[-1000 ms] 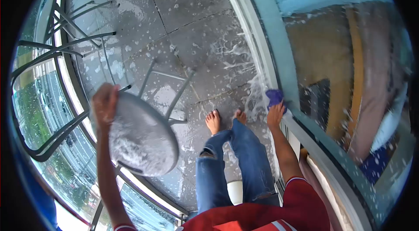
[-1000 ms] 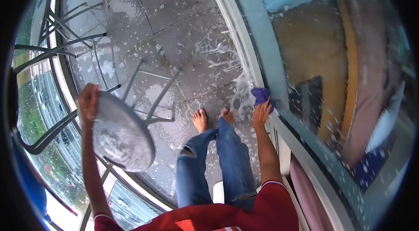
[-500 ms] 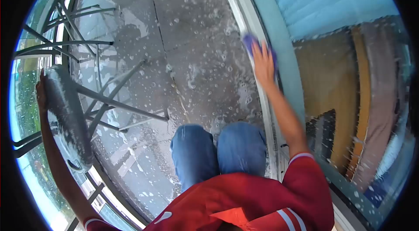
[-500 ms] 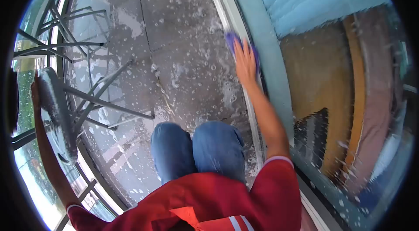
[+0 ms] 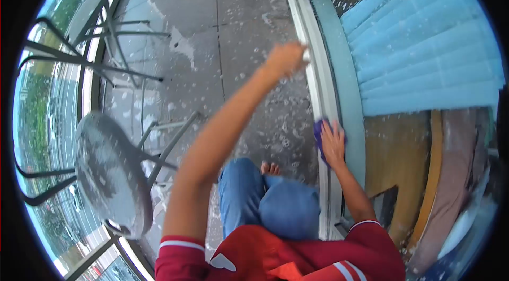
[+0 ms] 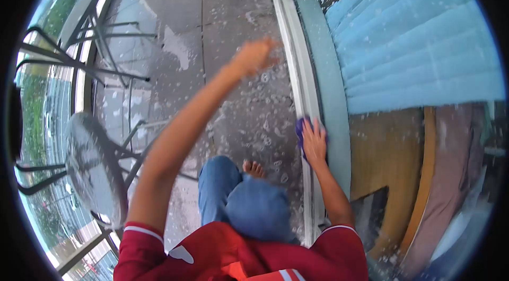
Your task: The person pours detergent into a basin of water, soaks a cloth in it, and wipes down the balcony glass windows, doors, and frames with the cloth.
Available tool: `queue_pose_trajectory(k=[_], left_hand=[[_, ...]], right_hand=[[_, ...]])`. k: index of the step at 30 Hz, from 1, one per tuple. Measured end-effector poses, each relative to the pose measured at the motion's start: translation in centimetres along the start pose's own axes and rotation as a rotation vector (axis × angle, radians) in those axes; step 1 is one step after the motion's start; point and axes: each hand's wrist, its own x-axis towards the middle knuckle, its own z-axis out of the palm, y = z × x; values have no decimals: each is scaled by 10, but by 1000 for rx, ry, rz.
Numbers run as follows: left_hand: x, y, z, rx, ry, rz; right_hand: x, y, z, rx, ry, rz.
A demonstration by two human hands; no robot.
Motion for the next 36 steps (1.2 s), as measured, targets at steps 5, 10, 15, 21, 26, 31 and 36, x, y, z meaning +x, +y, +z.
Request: queue_pose_trajectory(k=[5,10,15,21,26,31,36], left_hand=[[37,-47,149,28,-293,-110],[67,-126,63,85,-401,-151],[105,-164,29,90,-282,-215],[100,-152,127,-331,-40,-260],[92,-200,122,-91,-133,-363],[107,-220,141,-82,-97,-397],[111,-228,154,217,-98,-563]], right_hand=[[171,26,6,-170,114,90],[-14,-7,3,-206,-251,97],[192,20,16,-228,-31,38],[363,37,34,-325,135,11],[281,31,26,-348,-37,-46],[529,72,32,-358,171,-240],[590,73,49,-478,70,-183]])
